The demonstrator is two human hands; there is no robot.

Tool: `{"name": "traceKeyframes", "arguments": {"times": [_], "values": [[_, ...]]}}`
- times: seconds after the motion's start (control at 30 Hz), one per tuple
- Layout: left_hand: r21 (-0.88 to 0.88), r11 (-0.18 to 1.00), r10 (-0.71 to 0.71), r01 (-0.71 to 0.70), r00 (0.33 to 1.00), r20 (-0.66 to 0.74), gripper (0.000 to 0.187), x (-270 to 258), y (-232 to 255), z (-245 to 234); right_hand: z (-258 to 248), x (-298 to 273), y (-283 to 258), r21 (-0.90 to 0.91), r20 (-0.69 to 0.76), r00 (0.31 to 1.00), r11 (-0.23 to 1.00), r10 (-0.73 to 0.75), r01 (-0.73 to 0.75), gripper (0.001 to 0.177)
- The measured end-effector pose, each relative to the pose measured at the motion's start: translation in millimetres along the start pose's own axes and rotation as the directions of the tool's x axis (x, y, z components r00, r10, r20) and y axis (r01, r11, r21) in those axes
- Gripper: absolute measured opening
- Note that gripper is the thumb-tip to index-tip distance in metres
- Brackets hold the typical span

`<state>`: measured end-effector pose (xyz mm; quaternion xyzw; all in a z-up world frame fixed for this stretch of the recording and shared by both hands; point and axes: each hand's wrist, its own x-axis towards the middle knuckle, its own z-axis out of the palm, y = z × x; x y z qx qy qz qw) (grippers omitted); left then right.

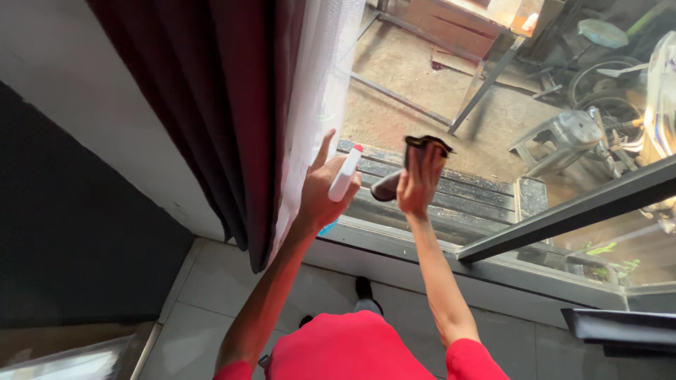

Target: The person wipes the glass of a sliding door using a cleaning spray and two different cloths.

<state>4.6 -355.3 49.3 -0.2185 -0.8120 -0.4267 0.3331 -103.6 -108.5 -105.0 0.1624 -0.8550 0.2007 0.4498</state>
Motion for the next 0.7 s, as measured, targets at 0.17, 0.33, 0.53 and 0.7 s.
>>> {"name": "traceKeyframes", "arguments": {"times": [0.17,0.33,0.53,0.7], "values": [[0.113,0.993,0.033,-0.026,0.998,-0.058,0.014,19,21,19,-40,-1,27,0.023,-0.086,0.986,0.990,0.141,-0.140,0.050],[-0.052,0.998,0.045,-0.046,0.999,-0.029,0.011,19,6,51,-75,24,45,0.057,-0.096,0.985,0.989,0.140,-0.135,0.051],[-0.343,0.918,-0.219,0.201,0.976,-0.014,0.020,9,-31,77,-73,97,59,-0.118,-0.140,0.990,0.993,-0.006,-0.010,0.050],[-0.365,0.859,-0.383,0.359,0.924,0.008,0.029,-6,-53,69,-42,144,22,-0.296,0.001,0.987,0.943,-0.161,0.154,0.054]]}}
